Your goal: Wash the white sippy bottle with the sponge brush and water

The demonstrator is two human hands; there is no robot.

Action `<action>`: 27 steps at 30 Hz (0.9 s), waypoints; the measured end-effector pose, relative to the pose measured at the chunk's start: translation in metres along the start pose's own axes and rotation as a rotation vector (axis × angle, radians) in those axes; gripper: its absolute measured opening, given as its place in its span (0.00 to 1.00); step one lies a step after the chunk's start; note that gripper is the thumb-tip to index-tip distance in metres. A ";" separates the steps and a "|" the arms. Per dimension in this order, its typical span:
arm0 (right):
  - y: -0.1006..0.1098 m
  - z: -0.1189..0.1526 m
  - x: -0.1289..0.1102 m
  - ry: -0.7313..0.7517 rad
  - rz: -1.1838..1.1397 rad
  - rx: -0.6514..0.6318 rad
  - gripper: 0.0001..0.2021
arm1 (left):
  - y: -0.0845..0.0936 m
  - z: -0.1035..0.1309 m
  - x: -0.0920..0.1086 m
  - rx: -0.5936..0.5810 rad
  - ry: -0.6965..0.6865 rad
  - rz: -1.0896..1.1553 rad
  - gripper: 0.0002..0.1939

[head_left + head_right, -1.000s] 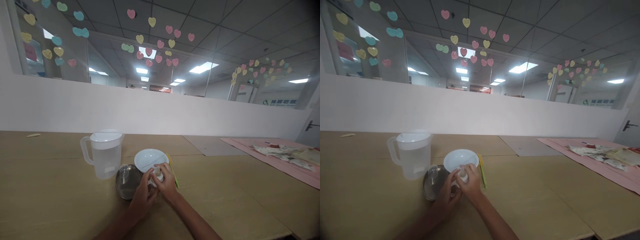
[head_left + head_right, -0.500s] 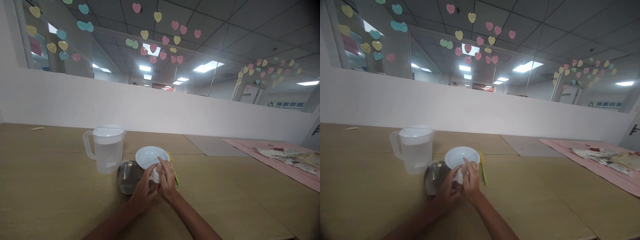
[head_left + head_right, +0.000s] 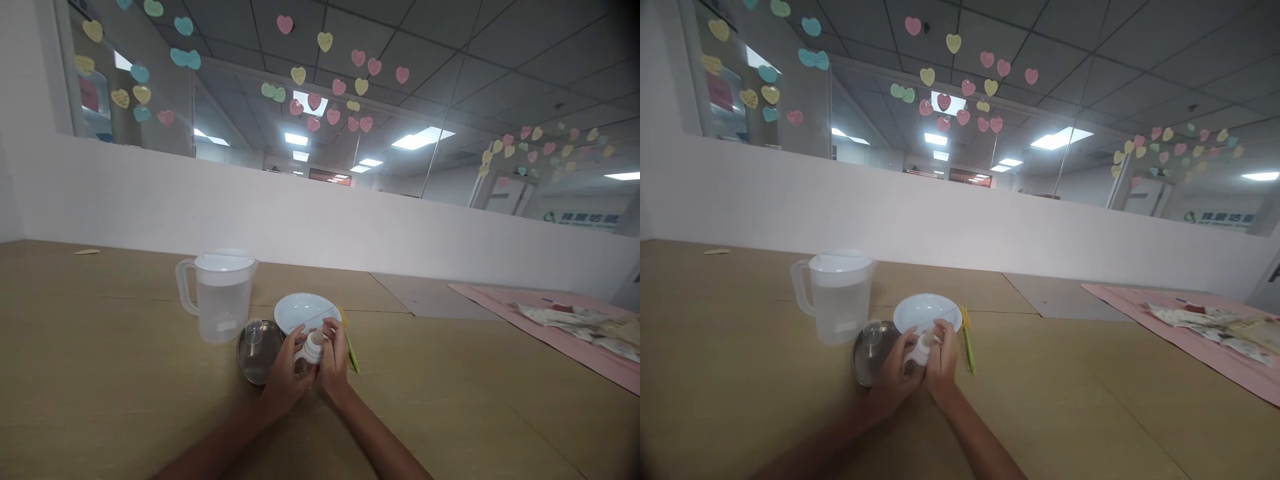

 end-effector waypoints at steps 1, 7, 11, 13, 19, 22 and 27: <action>0.000 0.001 0.004 -0.020 -0.017 0.023 0.14 | 0.000 -0.001 0.000 0.000 0.000 0.003 0.30; 0.007 0.002 -0.003 0.082 0.122 0.097 0.10 | 0.001 -0.004 0.001 -0.015 -0.010 0.004 0.28; 0.009 0.003 -0.017 0.183 0.234 0.105 0.09 | 0.002 -0.002 0.002 -0.007 -0.029 -0.035 0.27; 0.006 0.005 -0.019 0.215 0.296 0.102 0.10 | 0.003 -0.001 0.002 0.004 -0.042 -0.046 0.27; 0.005 0.006 -0.010 0.158 0.355 0.105 0.13 | 0.006 -0.002 0.001 0.016 -0.084 -0.093 0.26; 0.004 0.003 -0.013 0.223 0.355 0.053 0.10 | 0.004 -0.003 0.002 -0.022 -0.095 -0.110 0.27; 0.005 0.000 -0.018 0.303 0.368 -0.007 0.09 | 0.004 -0.003 0.005 -0.037 -0.112 -0.143 0.27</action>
Point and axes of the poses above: each hand's wrist, its own z-axis away from the middle knuckle, its own y-axis out of the back of the hand, x = y × z, the point moved 7 cm from there along -z, towards the middle knuckle, and after that the axes turned 11 degrees about z, right-handed, at the moved point
